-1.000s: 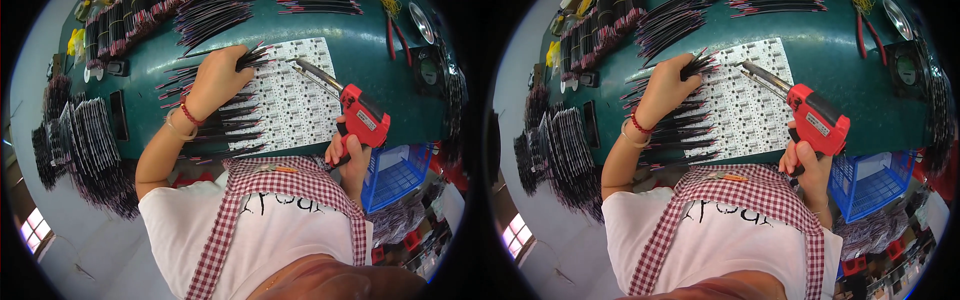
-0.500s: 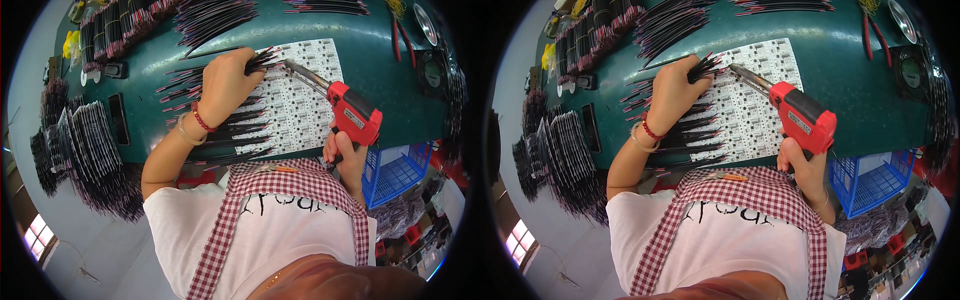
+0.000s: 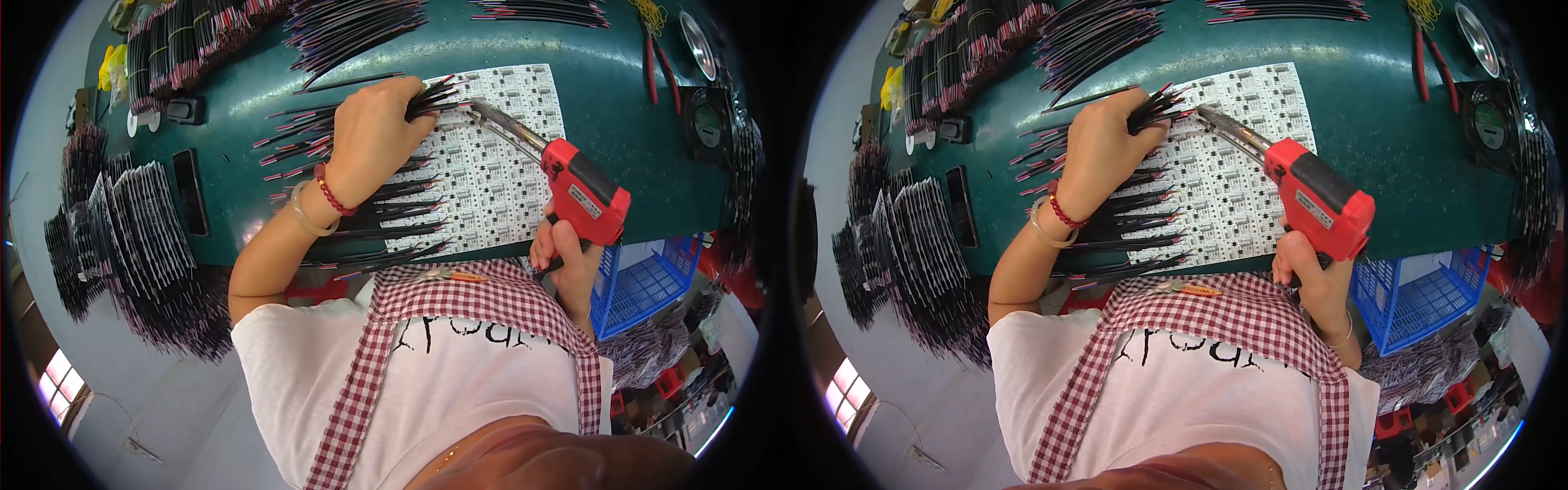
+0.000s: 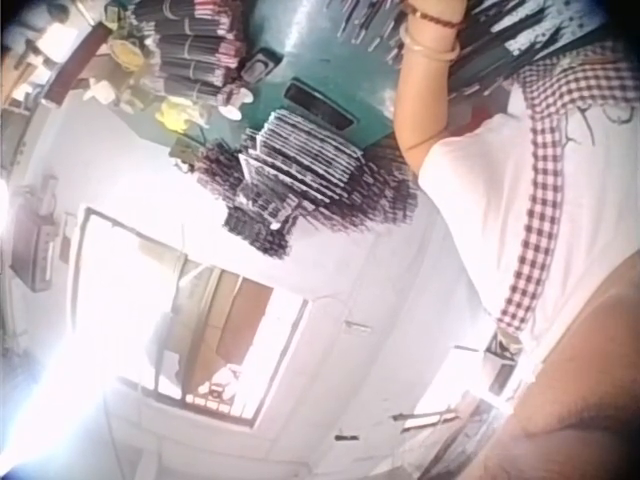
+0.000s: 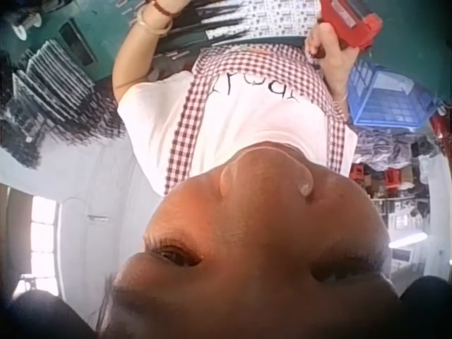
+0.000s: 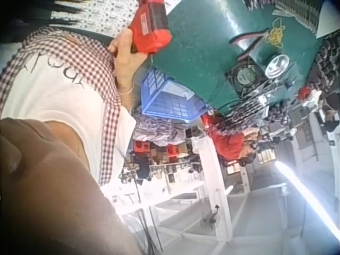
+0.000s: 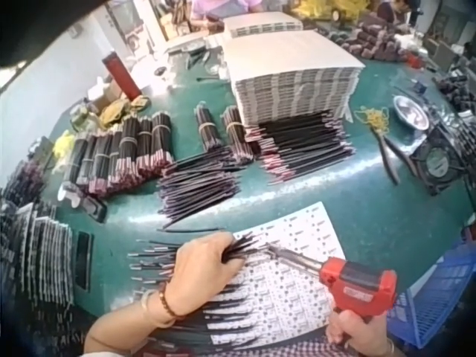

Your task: The person solders black wires and red wires onto circular LED circuit boards using a handheld soldering iron.

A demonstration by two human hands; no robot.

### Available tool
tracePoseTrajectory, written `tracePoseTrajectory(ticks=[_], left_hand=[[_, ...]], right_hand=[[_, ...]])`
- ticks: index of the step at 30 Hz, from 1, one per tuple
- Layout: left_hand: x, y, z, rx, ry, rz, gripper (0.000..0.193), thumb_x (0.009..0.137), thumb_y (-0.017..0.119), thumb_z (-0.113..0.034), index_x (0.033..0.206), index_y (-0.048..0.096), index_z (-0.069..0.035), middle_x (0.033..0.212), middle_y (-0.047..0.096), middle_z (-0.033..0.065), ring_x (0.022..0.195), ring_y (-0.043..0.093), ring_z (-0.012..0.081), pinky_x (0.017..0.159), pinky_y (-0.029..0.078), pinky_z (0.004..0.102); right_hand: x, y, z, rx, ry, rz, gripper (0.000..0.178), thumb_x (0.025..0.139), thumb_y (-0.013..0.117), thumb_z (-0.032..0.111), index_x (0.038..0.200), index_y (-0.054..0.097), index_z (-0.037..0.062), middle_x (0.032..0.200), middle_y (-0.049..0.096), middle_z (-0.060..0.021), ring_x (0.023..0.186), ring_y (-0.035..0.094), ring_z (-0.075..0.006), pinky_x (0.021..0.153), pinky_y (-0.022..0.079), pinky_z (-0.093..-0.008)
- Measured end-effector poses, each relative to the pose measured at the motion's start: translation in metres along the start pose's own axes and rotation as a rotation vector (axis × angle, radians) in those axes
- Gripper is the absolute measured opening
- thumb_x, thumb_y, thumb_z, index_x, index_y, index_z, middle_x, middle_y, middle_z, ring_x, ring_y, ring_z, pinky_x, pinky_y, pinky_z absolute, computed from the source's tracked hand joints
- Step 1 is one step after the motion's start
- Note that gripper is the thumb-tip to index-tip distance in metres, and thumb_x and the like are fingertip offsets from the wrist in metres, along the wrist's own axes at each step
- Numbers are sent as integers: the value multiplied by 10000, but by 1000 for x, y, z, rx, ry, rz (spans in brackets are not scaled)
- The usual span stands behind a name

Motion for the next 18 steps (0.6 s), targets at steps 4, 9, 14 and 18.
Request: tracePoseTrajectory(ticks=[4,9,14,18], left_hand=[[0,0,-1,20,7,0,200,714,678,-181,773,583,-16,729,599,144,695,586,343,588,455,415],[2,2,0,-1,21,28,218,716,679,-186,837,619,-15,786,616,135,728,595,336,626,469,409],[4,4,0,-28,49,46,217,719,678,-171,875,639,-26,798,616,126,733,595,332,632,469,408],[5,6,1,-42,83,39,210,721,680,-165,880,644,-33,770,607,122,714,590,334,617,461,409]], right_hand=[[-3,2,7,-12,-28,6,346,894,525,171,1147,460,-57,577,443,-28,465,418,-93,464,391,-247],[-3,1,3,-40,-47,31,380,898,526,225,1155,443,-42,572,420,-27,452,402,-93,444,379,-243],[-3,-1,-7,25,3,41,333,899,525,125,1163,464,-69,593,468,-25,495,443,-88,488,401,-244],[-3,-6,-15,15,15,20,286,895,528,105,1124,481,-60,600,476,-28,497,452,-86,488,404,-242]])
Point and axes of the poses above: each hand's wrist, its own x-axis towards the middle knuckle, its own y-axis out of the palm, z = x × y, the point moved 10 cm from there along x, towards the middle knuckle
